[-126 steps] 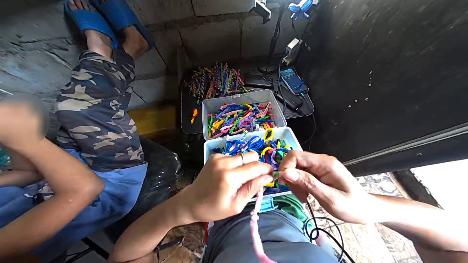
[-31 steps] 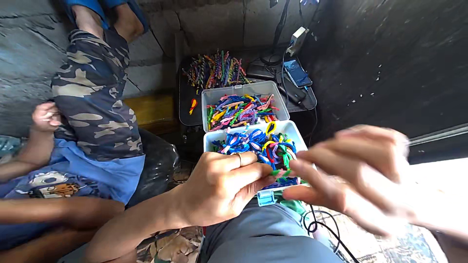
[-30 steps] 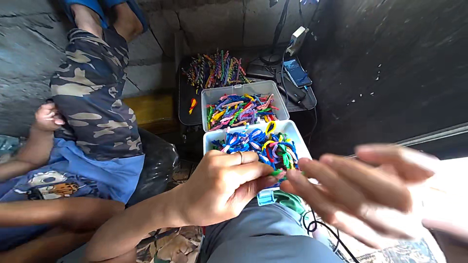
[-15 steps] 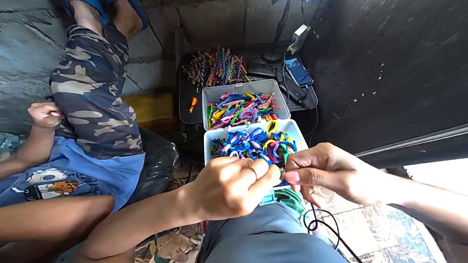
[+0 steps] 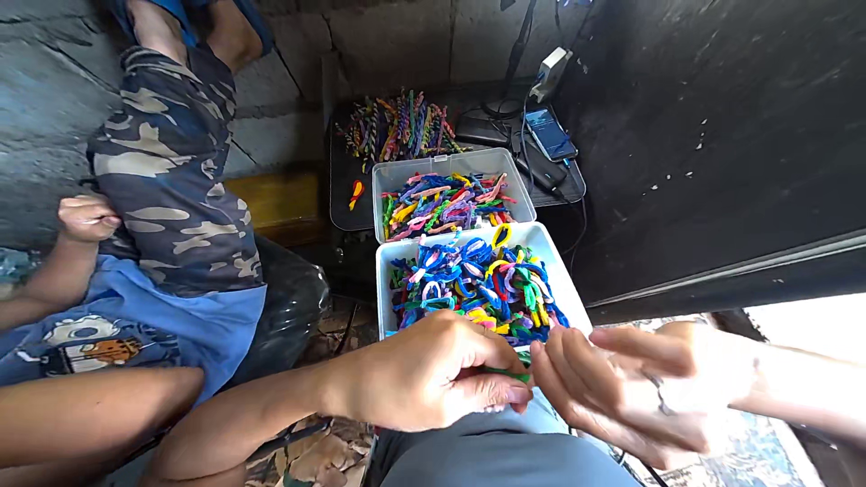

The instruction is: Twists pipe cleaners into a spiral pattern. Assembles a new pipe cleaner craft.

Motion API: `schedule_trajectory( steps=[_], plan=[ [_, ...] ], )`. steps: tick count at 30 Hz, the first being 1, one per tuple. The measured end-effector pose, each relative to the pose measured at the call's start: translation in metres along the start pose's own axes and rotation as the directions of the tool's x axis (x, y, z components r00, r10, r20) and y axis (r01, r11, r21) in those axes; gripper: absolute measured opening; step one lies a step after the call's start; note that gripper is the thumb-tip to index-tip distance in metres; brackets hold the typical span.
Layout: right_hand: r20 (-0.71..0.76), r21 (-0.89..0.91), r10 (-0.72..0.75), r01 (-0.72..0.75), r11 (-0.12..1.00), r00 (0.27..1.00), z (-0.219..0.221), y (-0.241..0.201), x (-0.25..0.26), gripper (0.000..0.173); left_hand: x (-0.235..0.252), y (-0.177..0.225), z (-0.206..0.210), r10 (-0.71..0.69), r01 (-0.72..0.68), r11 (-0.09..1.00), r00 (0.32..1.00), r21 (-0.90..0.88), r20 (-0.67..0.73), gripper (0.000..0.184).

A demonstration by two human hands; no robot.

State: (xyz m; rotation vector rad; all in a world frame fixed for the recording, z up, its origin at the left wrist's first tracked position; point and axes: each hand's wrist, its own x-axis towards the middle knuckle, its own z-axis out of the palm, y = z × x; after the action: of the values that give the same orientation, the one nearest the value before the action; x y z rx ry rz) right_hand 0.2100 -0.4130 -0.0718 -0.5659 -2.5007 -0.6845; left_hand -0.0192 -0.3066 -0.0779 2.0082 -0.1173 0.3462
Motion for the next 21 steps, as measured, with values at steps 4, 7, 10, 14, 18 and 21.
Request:
schedule_trajectory(
  steps=[4,7,10,14,18,21],
  plan=[
    [0.174,0.561,0.469,-0.479,0.676,0.866,0.007,-0.008,-0.002,0.024,-0.008,0.003,0.014,0.345,-0.124,0.466,0.937,0.876,-0.05,0.02],
    [0.542,0.782,0.541,-0.621,-0.044,0.643,0.011,-0.002,-0.004,0.026,-0.009,0.003,0.016,0.354,-0.094,0.181,0.935,0.979,0.025,0.019],
    [0.439,0.652,0.612,-0.702,0.287,0.658,0.02,-0.005,-0.009,0.025,-0.007,-0.016,0.016,0.294,-0.055,0.331,0.955,0.942,-0.047,0.018],
    [0.154,0.104,0.409,-0.427,0.898,0.899,0.015,-0.011,-0.003,0.021,-0.008,-0.029,0.016,0.115,0.034,0.717,0.979,0.697,-0.166,0.023],
    [0.081,-0.167,0.069,-0.054,0.984,0.994,0.008,-0.011,-0.003,0.024,-0.005,-0.017,0.003,-0.016,0.04,0.967,0.995,0.251,-0.097,0.025],
    [0.036,-0.08,-0.049,0.051,0.995,0.998,0.011,-0.006,-0.004,0.021,-0.004,-0.016,-0.001,-0.003,0.016,0.952,0.999,0.305,-0.043,0.025]
  ],
)
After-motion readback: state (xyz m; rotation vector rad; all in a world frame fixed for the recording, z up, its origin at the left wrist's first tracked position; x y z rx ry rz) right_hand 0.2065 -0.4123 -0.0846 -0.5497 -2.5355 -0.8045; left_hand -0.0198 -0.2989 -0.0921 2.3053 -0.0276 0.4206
